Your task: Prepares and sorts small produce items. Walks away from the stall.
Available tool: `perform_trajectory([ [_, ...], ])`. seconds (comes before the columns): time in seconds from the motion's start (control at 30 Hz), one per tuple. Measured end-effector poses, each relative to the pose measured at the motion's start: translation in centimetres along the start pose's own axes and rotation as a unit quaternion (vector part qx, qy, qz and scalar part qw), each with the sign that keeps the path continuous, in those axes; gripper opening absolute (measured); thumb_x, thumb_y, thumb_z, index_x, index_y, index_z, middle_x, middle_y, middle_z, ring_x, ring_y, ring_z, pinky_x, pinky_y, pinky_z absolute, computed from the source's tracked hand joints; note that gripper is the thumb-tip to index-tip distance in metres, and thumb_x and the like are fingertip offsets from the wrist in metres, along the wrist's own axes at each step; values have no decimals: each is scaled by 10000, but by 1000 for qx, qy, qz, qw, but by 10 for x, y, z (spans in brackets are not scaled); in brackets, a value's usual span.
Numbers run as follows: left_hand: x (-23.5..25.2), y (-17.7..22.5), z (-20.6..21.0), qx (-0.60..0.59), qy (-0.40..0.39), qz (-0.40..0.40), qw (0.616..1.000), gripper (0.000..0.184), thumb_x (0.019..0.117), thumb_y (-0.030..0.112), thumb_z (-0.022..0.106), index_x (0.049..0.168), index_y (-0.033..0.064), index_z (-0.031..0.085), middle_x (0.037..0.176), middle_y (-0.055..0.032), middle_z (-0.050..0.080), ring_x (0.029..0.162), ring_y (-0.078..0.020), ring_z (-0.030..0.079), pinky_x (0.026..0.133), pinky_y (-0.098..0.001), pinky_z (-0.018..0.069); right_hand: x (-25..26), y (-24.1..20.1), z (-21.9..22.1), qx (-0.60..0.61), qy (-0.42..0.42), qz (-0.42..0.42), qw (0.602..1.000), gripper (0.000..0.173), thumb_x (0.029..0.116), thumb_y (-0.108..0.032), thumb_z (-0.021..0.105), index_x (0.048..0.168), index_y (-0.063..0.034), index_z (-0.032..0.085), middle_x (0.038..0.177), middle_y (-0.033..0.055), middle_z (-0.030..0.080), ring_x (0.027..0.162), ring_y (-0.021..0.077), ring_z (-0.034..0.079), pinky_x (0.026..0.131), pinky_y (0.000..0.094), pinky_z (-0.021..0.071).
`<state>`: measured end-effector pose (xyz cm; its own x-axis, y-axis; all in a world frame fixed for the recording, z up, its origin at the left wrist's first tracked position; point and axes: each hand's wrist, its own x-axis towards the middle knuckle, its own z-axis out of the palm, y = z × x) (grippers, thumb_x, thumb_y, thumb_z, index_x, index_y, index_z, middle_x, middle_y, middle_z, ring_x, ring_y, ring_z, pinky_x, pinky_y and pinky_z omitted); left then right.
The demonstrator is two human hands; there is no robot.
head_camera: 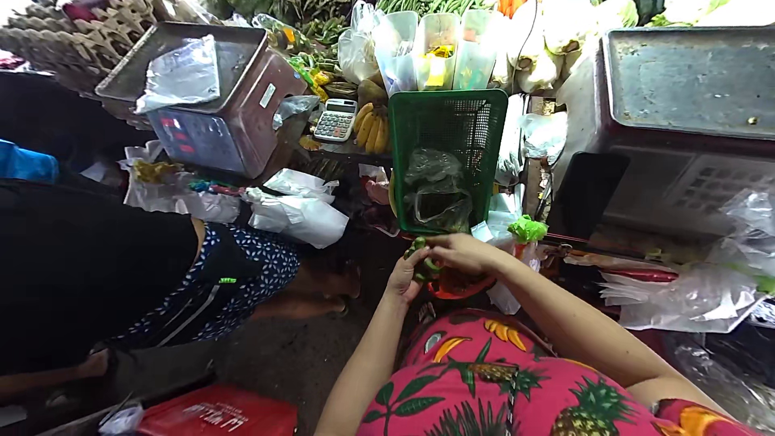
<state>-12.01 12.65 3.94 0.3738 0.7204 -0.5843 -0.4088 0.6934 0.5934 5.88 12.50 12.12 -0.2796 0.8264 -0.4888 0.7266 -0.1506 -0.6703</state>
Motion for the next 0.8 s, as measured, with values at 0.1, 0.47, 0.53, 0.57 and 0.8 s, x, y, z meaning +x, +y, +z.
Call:
perform_trajectory([
  [0.1, -11, -1, -15, -7, 57, -1, 998, 224, 987, 22, 594, 1202, 29, 529, 885, -84, 665, 791, -197, 685, 805, -420, 608, 36, 18, -12, -43, 140, 19, 989, 380, 1044, -216, 510, 1359, -46, 638, 1349, 213, 627, 1300, 390, 562, 1095, 606, 425],
  [0.47, -24, -2, -26, 84, -3, 47, 995, 267, 845, -51, 726, 1075, -18, 593, 852, -90, 677, 720, -157, 675, 678, -306, 604, 103, 25, -18, -251, 163, 128, 946, 271, 958, 25, 555, 1198, 32, 681, 1262, 306, 619, 1128, 495, 630, 858, 638, 536],
  [0.53, -24, 1, -19, 78, 7, 43, 996, 223, 887, -25, 704, 1086, -26, 604, 854, -98, 692, 722, -162, 685, 689, -307, 606, 113, 22, -20, -296, 171, 123, 932, 225, 954, 62, 561, 1142, 94, 679, 1264, 318, 612, 1184, 496, 604, 896, 634, 534],
  [0.57, -25, 3, -16, 74, 11, 43, 996, 196, 898, -25, 695, 1076, -25, 612, 852, -99, 700, 725, -165, 692, 702, -313, 610, 118, 23, -22, -330, 172, 107, 922, 216, 955, 70, 559, 1130, 110, 679, 1265, 316, 609, 1214, 488, 584, 946, 624, 511],
  [0.8, -19, 7, -8, 45, -3, 60, 997, 120, 997, 16, 607, 1107, -16, 573, 855, -90, 698, 768, -205, 717, 805, -402, 629, 104, 23, -31, -376, 176, 35, 909, 237, 1008, -13, 510, 1142, 97, 672, 1163, 279, 685, 1221, 466, 591, 1130, 635, 339],
])
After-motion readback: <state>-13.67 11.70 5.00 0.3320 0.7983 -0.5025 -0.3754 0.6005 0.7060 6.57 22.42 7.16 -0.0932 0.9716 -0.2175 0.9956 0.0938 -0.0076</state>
